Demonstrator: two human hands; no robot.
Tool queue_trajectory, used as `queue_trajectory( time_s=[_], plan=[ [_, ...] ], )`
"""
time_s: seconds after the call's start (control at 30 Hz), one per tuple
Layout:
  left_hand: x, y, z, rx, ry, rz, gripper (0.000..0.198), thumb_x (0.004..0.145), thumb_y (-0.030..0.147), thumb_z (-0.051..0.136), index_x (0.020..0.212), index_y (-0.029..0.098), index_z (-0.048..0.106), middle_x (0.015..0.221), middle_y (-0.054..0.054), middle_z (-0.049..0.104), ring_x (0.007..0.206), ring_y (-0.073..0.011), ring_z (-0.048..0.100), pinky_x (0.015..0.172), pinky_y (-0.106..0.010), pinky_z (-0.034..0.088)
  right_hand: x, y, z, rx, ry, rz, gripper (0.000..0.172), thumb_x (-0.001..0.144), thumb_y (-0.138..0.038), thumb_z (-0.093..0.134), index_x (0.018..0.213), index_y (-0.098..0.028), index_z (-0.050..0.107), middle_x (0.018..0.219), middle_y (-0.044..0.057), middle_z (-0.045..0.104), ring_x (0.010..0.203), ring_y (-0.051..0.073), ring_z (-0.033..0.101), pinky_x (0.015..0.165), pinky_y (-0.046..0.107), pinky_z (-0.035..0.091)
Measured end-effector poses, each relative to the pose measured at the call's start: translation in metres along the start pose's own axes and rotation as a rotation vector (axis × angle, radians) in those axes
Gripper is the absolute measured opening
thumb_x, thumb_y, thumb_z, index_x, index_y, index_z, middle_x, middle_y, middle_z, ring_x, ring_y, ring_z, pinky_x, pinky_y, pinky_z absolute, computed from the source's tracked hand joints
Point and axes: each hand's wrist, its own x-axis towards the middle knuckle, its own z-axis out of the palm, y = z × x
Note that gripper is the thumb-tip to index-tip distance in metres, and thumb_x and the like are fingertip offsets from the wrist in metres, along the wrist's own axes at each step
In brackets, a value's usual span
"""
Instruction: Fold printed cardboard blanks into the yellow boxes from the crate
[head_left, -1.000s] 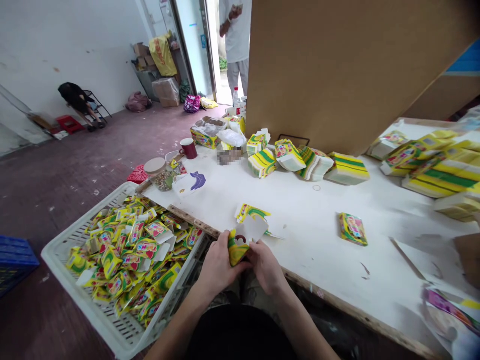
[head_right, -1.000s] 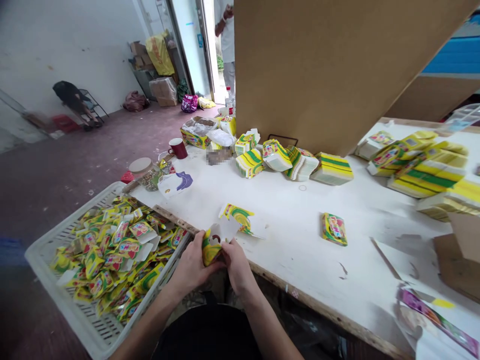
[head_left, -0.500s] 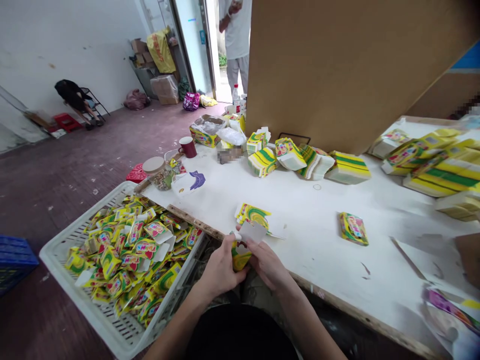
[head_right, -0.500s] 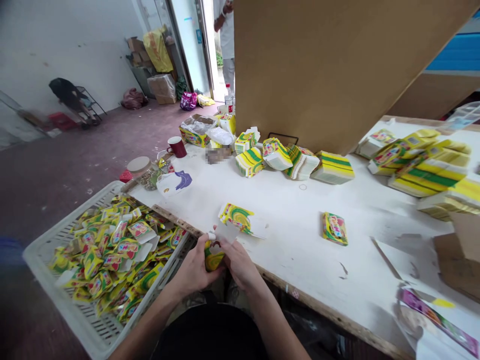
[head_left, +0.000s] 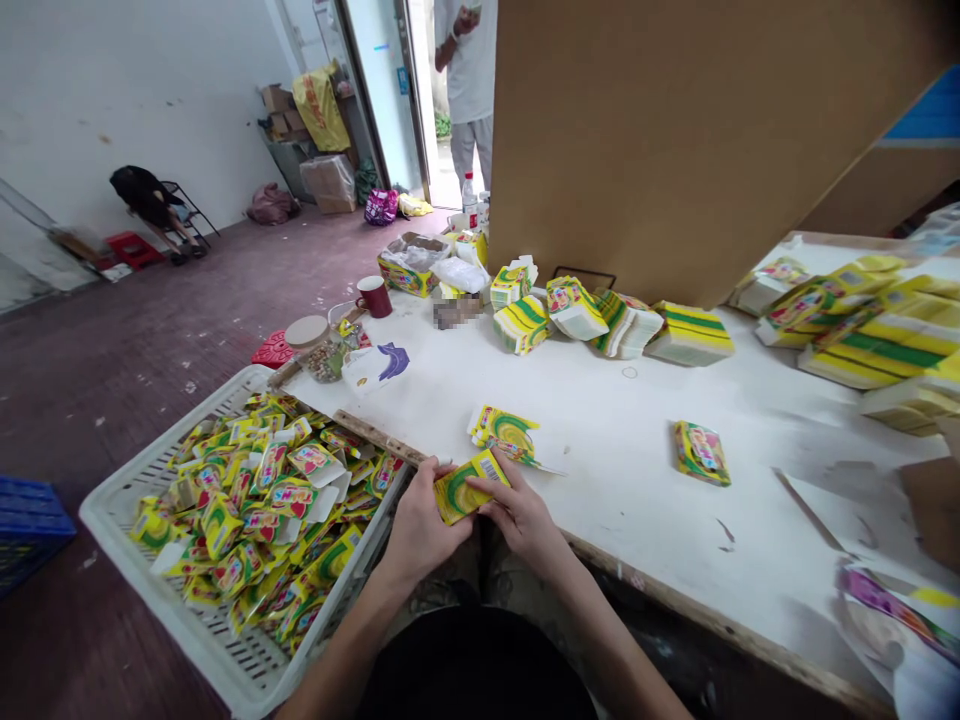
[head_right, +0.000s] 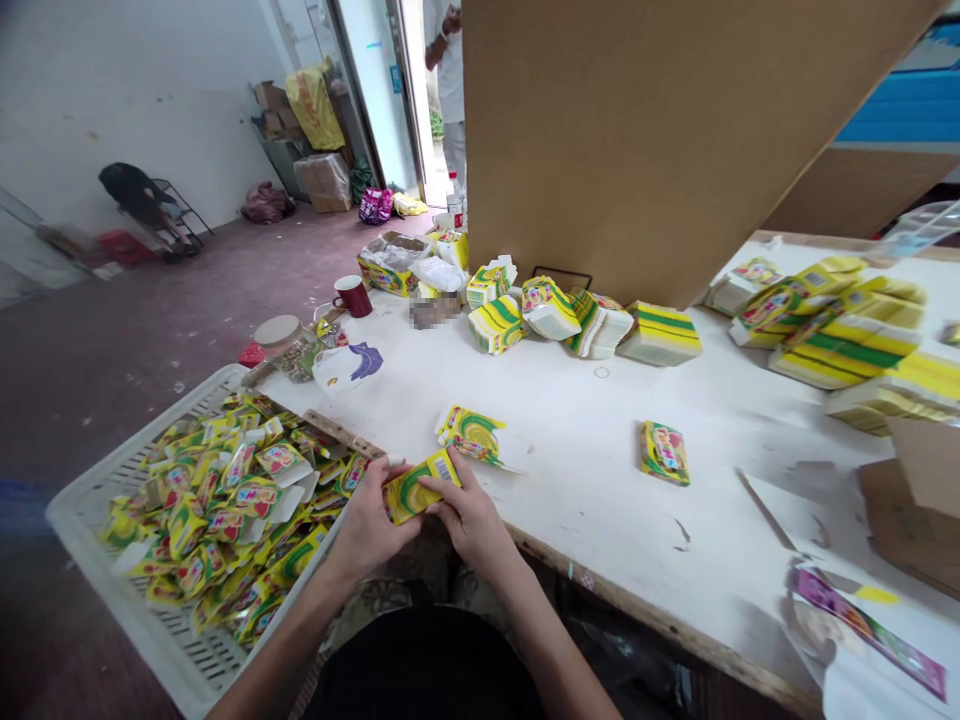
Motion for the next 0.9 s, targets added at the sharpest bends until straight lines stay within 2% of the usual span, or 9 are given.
queue_trajectory(
  time_s=[0.1, 0.17, 0.3, 0.4, 0.57, 0.63, 0.77, 0.83, 0.9],
  plan=[
    [0.003, -0.004, -0.007, -0.043, -0.038, -0.006, 0.064, 0.066, 0.024, 0.072, 0.120, 0.017, 0.038, 0.112, -0.012, 0.063, 0.106, -0.0263, 0.062, 0.093, -0.043, 0.050, 0.004, -0.002, -0.011, -0.059, -0.093, -0.004, 0.026, 0.092, -0.022, 0.049, 0.105, -0.024, 0.072, 0.144, 0.013, 0.047, 0.135, 0.029, 0.041, 0.106, 0.047, 0.040],
    [0.006, -0.005, -0.009, -0.040, -0.056, 0.010, 0.066, 0.066, 0.025, 0.073, 0.121, 0.017, 0.038, 0.113, -0.012, 0.062, 0.107, -0.0260, 0.061, 0.093, -0.042, 0.050, 0.006, -0.002, -0.015, -0.097, -0.138, -0.017, 0.024, 0.092, -0.023, 0.050, 0.105, -0.024, 0.071, 0.143, 0.014, 0.048, 0.136, 0.029, 0.041, 0.107, 0.048, 0.038],
    [0.012, -0.001, -0.011, 0.018, -0.036, 0.079, 0.065, 0.068, 0.023, 0.071, 0.123, 0.018, 0.037, 0.115, -0.012, 0.062, 0.110, -0.0269, 0.060, 0.097, -0.044, 0.048, 0.007, 0.001, -0.013, -0.147, -0.092, -0.046, 0.028, 0.092, -0.023, 0.051, 0.116, -0.022, 0.065, 0.143, 0.017, 0.043, 0.136, 0.029, 0.039, 0.107, 0.049, 0.037],
    [0.014, -0.002, -0.012, 0.012, -0.049, 0.090, 0.067, 0.068, 0.023, 0.071, 0.124, 0.018, 0.035, 0.115, -0.011, 0.062, 0.108, -0.0264, 0.060, 0.096, -0.044, 0.048, 0.006, 0.002, -0.016, -0.130, -0.059, -0.045, 0.026, 0.095, -0.029, 0.047, 0.110, -0.021, 0.067, 0.140, 0.018, 0.046, 0.137, 0.028, 0.038, 0.107, 0.047, 0.037],
    [0.016, -0.004, -0.011, 0.013, -0.082, 0.117, 0.066, 0.068, 0.023, 0.072, 0.123, 0.018, 0.036, 0.114, -0.011, 0.062, 0.107, -0.0262, 0.061, 0.095, -0.042, 0.049, 0.010, -0.002, -0.032, -0.120, -0.195, -0.031, 0.024, 0.094, -0.032, 0.049, 0.106, -0.022, 0.068, 0.140, 0.014, 0.049, 0.137, 0.026, 0.038, 0.108, 0.044, 0.037],
    [0.017, -0.003, -0.009, 0.048, -0.039, 0.142, 0.061, 0.070, 0.025, 0.071, 0.121, 0.018, 0.039, 0.113, -0.012, 0.060, 0.107, -0.0273, 0.060, 0.094, -0.043, 0.049, 0.011, -0.003, -0.029, -0.139, -0.174, -0.028, 0.025, 0.095, -0.030, 0.048, 0.110, -0.021, 0.065, 0.141, 0.016, 0.046, 0.137, 0.027, 0.037, 0.108, 0.046, 0.036],
    [0.017, 0.000, -0.006, 0.102, 0.063, 0.171, 0.057, 0.072, 0.027, 0.069, 0.120, 0.017, 0.041, 0.110, -0.012, 0.058, 0.104, -0.0282, 0.060, 0.091, -0.043, 0.051, 0.009, 0.000, -0.011, -0.130, -0.027, -0.002, 0.033, 0.095, -0.030, 0.046, 0.125, -0.020, 0.054, 0.145, 0.019, 0.040, 0.139, 0.029, 0.034, 0.108, 0.050, 0.035],
    [0.017, -0.001, -0.006, 0.101, 0.051, 0.166, 0.057, 0.072, 0.027, 0.069, 0.120, 0.018, 0.040, 0.110, -0.012, 0.058, 0.105, -0.0281, 0.060, 0.091, -0.044, 0.050, 0.008, 0.001, -0.007, -0.093, 0.002, 0.005, 0.036, 0.092, -0.029, 0.050, 0.127, -0.020, 0.051, 0.145, 0.018, 0.041, 0.138, 0.028, 0.035, 0.109, 0.050, 0.034],
    [0.016, -0.004, -0.007, 0.068, 0.013, 0.143, 0.059, 0.072, 0.025, 0.070, 0.122, 0.019, 0.038, 0.112, -0.011, 0.058, 0.106, -0.0276, 0.059, 0.093, -0.044, 0.050, 0.009, 0.001, -0.010, -0.049, -0.034, 0.004, 0.029, 0.090, -0.026, 0.054, 0.118, -0.022, 0.058, 0.140, 0.015, 0.047, 0.136, 0.028, 0.039, 0.108, 0.049, 0.035]
  ],
)
